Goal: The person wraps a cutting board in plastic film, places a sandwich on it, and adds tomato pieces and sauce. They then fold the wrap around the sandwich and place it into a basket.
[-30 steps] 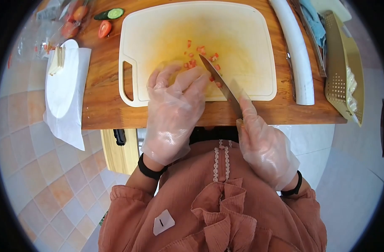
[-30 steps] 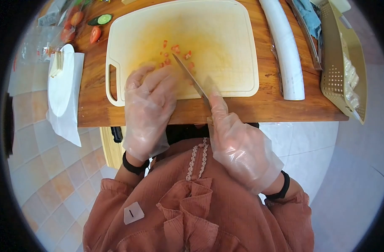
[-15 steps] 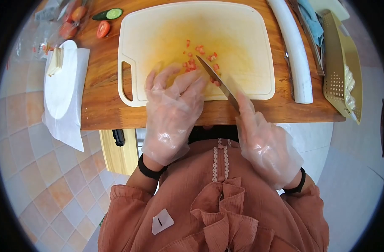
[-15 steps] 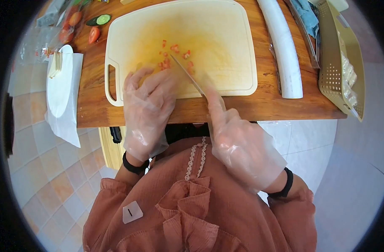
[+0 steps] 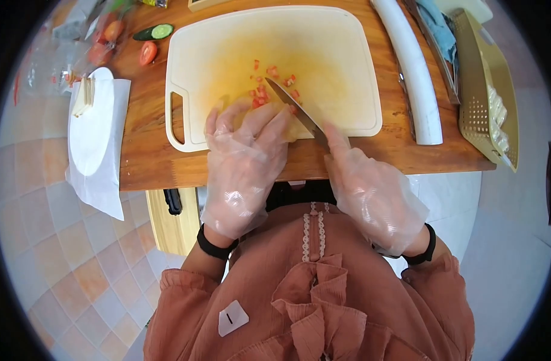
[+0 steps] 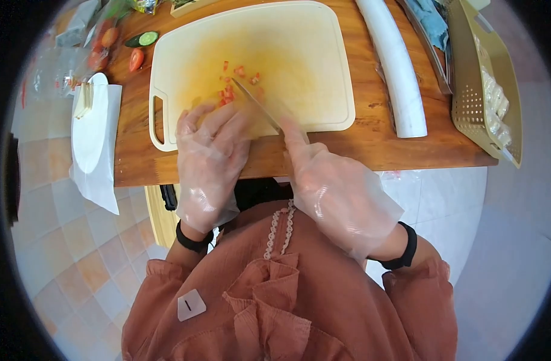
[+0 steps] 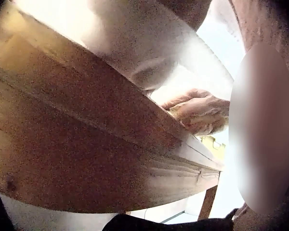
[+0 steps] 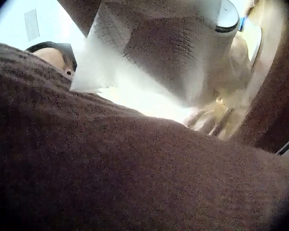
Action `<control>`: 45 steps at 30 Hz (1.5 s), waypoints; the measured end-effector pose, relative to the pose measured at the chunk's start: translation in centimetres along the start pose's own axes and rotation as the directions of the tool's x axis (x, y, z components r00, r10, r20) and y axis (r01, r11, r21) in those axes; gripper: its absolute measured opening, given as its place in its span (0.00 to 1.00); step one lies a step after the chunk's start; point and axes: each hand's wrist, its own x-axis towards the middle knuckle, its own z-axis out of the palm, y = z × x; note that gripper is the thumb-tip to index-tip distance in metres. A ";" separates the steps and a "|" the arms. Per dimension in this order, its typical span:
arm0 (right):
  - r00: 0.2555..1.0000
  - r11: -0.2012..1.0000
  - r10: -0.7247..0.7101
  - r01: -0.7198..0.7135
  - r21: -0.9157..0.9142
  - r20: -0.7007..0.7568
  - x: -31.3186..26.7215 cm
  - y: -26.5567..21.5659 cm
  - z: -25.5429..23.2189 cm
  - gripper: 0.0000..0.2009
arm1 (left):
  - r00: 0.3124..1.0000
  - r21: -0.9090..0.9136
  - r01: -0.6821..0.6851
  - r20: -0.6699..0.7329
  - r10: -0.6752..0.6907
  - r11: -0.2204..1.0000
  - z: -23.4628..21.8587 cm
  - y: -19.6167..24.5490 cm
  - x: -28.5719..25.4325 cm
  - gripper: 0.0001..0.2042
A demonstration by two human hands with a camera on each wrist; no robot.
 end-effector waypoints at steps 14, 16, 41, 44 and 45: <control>0.993 0.981 0.079 -0.062 0.182 -0.087 -0.5 1.4 -1.4 0.28 | 0.980 -0.179 0.110 -0.142 -0.136 0.978 0.4 -1.1 -0.5 0.17; 0.992 0.983 0.075 -0.056 0.176 -0.102 -0.3 1.6 -1.3 0.28 | 0.965 -0.206 0.185 -0.146 -0.217 0.961 0.0 -1.5 -0.5 0.16; 0.995 0.996 -0.084 0.082 -0.043 -0.053 -1.3 6.0 -3.8 0.25 | 0.961 0.000 0.273 -0.052 -0.273 0.962 -1.2 -2.0 -2.3 0.09; 0.993 0.997 -0.074 0.075 0.007 -0.094 -0.6 5.6 -3.6 0.25 | 0.964 -0.001 0.259 -0.058 -0.259 0.966 -1.1 -1.7 -2.6 0.08; 0.992 0.997 -0.070 0.073 0.023 -0.108 -0.3 5.5 -3.5 0.25 | 0.964 0.001 0.258 -0.061 -0.258 0.966 -1.1 -1.9 -2.8 0.08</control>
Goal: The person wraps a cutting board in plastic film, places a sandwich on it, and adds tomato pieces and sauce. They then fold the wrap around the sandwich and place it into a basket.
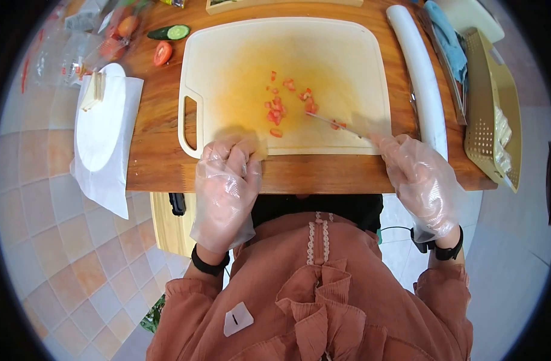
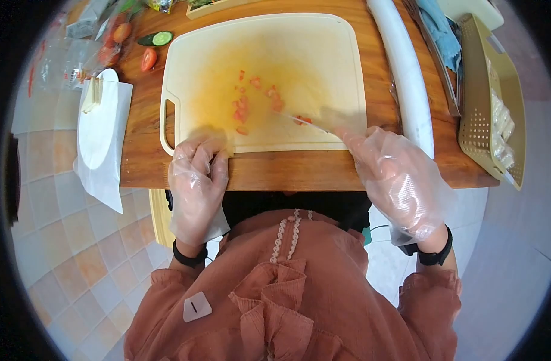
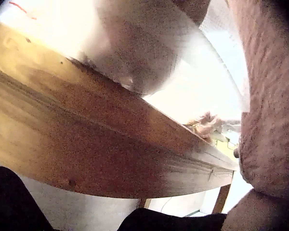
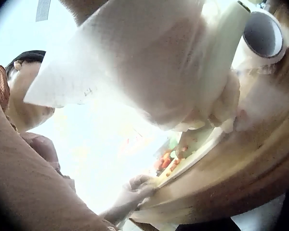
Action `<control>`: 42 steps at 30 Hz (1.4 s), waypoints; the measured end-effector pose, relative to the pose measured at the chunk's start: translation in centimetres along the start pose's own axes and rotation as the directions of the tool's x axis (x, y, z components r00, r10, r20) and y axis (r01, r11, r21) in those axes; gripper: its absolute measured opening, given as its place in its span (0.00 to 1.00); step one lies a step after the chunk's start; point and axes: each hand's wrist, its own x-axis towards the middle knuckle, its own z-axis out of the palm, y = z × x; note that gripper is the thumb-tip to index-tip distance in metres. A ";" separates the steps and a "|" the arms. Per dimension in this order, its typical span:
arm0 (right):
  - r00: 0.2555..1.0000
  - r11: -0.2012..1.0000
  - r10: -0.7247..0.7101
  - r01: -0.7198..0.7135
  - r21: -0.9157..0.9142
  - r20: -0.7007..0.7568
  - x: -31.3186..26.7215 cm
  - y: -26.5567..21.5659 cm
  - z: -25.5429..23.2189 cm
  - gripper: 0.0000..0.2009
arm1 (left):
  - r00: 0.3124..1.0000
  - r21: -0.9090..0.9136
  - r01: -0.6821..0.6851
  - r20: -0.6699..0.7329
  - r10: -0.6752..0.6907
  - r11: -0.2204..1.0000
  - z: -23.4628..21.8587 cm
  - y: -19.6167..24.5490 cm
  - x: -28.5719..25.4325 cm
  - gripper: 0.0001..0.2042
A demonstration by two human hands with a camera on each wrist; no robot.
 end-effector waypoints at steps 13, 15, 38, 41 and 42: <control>0.985 0.989 0.016 0.009 0.146 -0.169 2.1 -0.4 2.7 0.24 | 0.988 0.157 0.143 -0.078 -0.132 0.977 -0.8 -2.0 2.6 0.14; 0.988 0.981 0.100 -0.078 0.178 -0.119 2.5 -1.1 2.3 0.23 | 0.987 0.137 0.152 -0.070 -0.143 0.979 -0.8 -2.0 2.6 0.14; 0.980 0.915 0.153 -0.091 0.392 -0.129 1.2 -1.8 2.8 0.19 | 0.988 -0.042 0.026 0.155 -0.019 0.999 1.3 3.3 5.6 0.07; 0.979 0.918 0.161 -0.102 0.384 -0.125 1.3 -1.8 2.8 0.19 | 0.992 -0.046 0.026 0.125 -0.021 0.999 1.2 3.7 6.5 0.09; 0.978 0.924 0.161 -0.103 0.367 -0.130 1.3 -1.9 2.7 0.19 | 0.992 -0.041 0.030 0.121 -0.024 0.999 1.1 3.7 6.5 0.09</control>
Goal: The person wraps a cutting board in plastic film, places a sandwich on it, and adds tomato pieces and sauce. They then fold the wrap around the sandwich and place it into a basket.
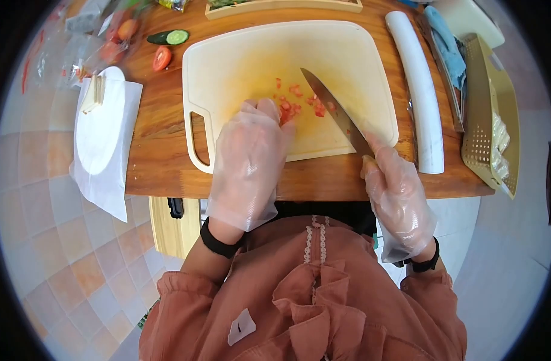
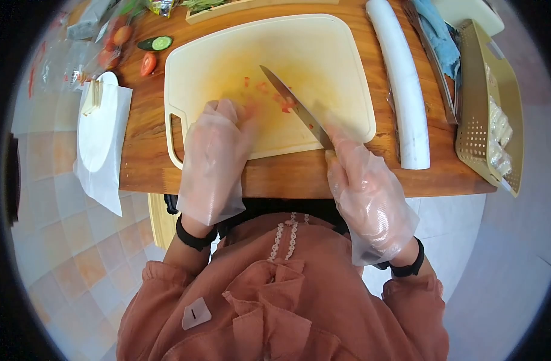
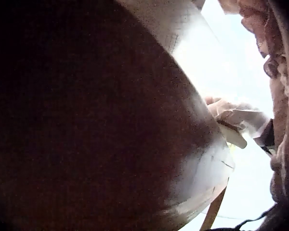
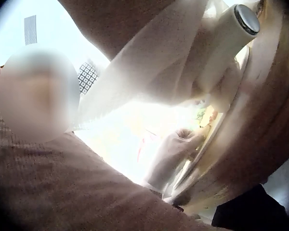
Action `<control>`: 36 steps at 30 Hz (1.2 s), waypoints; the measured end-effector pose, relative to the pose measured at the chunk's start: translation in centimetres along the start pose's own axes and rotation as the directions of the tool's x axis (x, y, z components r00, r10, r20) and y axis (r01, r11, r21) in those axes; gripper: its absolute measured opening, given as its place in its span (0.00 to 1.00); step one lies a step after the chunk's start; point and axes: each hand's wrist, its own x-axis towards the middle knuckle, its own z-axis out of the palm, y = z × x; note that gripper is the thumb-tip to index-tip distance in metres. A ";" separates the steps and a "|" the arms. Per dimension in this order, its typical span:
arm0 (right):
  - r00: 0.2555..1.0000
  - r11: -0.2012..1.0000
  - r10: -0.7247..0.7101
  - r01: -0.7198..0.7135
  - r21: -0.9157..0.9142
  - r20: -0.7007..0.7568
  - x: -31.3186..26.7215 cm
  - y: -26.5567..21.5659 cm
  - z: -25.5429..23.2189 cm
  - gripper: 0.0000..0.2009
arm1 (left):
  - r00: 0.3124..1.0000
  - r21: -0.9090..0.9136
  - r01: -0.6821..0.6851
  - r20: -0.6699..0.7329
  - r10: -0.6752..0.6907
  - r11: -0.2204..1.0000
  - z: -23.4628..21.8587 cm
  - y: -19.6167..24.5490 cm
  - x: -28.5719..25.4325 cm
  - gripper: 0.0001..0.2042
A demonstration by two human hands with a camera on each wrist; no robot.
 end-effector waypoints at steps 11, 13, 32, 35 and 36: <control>0.986 0.970 -0.102 0.128 -0.207 0.132 0.5 -0.8 -0.4 0.22 | 0.995 -0.186 0.091 -0.018 -0.096 0.978 -0.4 -1.5 -2.2 0.10; 0.983 0.966 -0.101 0.135 -0.222 0.154 0.7 -0.7 -0.2 0.23 | 0.998 -0.183 0.046 -0.042 -0.055 0.982 -0.3 -1.6 -2.1 0.10; 0.922 0.863 -0.209 0.331 -0.381 0.327 1.7 -2.6 -0.5 0.35 | 0.988 -0.139 -0.151 -0.043 0.146 0.979 0.9 -1.5 -1.5 0.19; 0.920 0.842 -0.182 0.328 -0.428 0.347 1.6 -2.6 -0.7 0.34 | 0.962 -0.114 -0.256 -0.123 0.242 0.960 1.2 -1.7 -1.3 0.13; 0.920 0.831 -0.161 0.321 -0.454 0.356 1.4 -2.6 -0.7 0.33 | 0.963 -0.112 -0.255 -0.122 0.242 0.960 1.1 -1.7 -1.3 0.13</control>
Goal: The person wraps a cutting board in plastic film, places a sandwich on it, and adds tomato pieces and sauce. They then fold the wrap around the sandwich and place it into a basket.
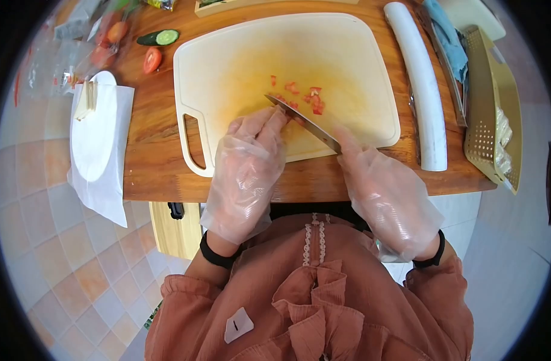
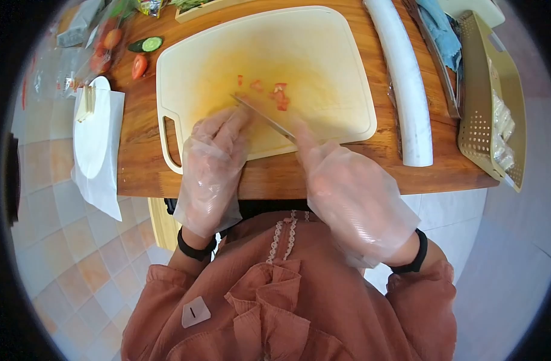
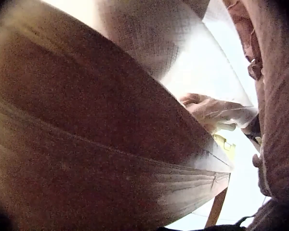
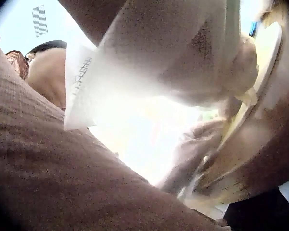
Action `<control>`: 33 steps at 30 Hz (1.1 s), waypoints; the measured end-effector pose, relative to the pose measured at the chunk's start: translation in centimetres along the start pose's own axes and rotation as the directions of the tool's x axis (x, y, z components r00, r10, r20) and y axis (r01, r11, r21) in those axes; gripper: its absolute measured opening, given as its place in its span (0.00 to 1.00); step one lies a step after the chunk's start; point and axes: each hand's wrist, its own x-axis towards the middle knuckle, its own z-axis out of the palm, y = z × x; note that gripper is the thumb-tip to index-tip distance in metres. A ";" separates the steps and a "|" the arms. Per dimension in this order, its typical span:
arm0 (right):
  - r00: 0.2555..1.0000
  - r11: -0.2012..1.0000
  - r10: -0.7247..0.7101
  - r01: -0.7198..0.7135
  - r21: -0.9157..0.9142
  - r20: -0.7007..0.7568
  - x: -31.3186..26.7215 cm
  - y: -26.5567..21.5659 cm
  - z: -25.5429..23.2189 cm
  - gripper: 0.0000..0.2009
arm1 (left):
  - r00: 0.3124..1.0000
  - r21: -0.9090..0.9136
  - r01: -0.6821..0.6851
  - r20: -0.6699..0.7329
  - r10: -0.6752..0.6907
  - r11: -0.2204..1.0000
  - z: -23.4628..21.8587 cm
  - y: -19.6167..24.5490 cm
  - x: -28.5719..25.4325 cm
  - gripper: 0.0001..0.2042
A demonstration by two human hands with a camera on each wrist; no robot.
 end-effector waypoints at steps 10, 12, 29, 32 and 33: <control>0.990 0.993 0.093 -0.083 0.089 -0.107 -0.9 0.7 1.0 0.23 | 0.972 -0.146 0.214 -0.071 -0.226 0.966 0.1 -0.1 -1.2 0.14; 0.983 0.986 0.083 -0.057 0.158 -0.163 -0.9 0.9 1.1 0.24 | 0.970 -0.134 0.217 -0.083 -0.229 0.967 0.0 -0.1 -1.2 0.14; 0.978 0.994 0.095 -0.084 0.066 -0.185 -0.4 0.5 1.4 0.23 | 0.995 0.005 0.091 0.043 -0.091 0.996 -0.3 0.3 0.7 0.16; 0.982 0.994 0.095 -0.084 0.070 -0.164 -0.5 0.8 1.4 0.25 | 0.995 -0.010 0.090 0.039 -0.090 0.996 -0.1 0.3 0.8 0.12; 0.985 0.995 0.089 -0.081 0.065 -0.145 -0.5 0.8 1.3 0.27 | 0.995 -0.007 0.088 0.042 -0.088 0.996 -0.1 0.2 0.8 0.12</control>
